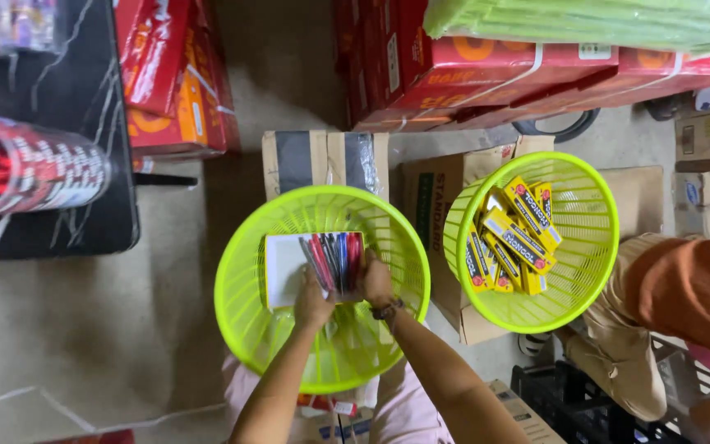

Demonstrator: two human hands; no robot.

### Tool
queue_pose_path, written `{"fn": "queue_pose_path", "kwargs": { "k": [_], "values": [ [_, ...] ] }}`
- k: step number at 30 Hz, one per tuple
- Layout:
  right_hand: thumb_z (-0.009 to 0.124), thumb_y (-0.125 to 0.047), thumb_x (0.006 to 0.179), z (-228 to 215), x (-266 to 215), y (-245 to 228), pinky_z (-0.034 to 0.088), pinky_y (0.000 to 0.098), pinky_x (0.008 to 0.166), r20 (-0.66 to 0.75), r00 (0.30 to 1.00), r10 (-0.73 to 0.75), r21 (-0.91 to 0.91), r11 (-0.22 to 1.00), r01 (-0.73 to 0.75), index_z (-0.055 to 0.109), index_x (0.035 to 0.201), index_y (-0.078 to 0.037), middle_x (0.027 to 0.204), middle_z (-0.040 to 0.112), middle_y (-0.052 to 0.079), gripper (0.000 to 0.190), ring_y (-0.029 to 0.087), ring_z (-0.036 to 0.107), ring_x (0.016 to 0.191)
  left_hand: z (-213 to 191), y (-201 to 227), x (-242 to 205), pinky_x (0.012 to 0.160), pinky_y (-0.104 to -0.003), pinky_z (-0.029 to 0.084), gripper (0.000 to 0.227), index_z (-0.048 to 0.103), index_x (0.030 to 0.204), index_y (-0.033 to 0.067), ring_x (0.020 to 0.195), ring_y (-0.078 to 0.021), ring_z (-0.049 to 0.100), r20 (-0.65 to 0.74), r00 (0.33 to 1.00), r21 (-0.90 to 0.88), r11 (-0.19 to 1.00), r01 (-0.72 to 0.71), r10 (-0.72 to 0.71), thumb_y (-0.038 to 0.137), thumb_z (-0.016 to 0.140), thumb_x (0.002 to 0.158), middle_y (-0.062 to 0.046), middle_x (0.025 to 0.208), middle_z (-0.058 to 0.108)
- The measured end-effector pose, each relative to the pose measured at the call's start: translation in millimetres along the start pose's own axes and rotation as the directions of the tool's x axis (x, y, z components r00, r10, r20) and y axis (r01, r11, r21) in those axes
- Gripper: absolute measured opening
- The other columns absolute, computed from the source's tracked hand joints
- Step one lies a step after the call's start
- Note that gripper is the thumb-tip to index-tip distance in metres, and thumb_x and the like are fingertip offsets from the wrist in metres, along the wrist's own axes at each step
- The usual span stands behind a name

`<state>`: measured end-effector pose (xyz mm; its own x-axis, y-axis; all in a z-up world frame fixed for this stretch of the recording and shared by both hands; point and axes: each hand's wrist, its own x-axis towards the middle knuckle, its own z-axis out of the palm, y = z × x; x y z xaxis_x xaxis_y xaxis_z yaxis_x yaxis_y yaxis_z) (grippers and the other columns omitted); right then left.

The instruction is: The person organizes stationery items in a storage area. They arrange colored pens inside a box placed within a green basket, then transfer multiple yellow packages of eraser boards from a second basket onto a table, stacking them neatly.

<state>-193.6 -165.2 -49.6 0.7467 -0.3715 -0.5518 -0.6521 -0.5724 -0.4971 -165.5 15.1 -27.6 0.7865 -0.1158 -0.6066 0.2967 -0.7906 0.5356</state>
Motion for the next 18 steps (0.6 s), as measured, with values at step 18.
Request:
{"fn": "queue_pose_path", "kwargs": {
  "k": [18],
  "values": [
    [0.061,-0.015,0.093,-157,-94,-92,0.056,0.0491,0.081,0.045,0.948,-0.315,0.071,0.948,0.311,0.069,0.11,-0.01,0.101,0.072,0.022,0.02,0.043,0.069,0.093,-129,25,-199,0.113,-0.052,0.032,0.092,0.032,0.152,0.004,0.133,-0.045,0.04,-0.613,0.79,-0.114,0.991,-0.072,-0.013,0.022,0.079,0.074,-0.026,0.148,0.042]
  ]
}}
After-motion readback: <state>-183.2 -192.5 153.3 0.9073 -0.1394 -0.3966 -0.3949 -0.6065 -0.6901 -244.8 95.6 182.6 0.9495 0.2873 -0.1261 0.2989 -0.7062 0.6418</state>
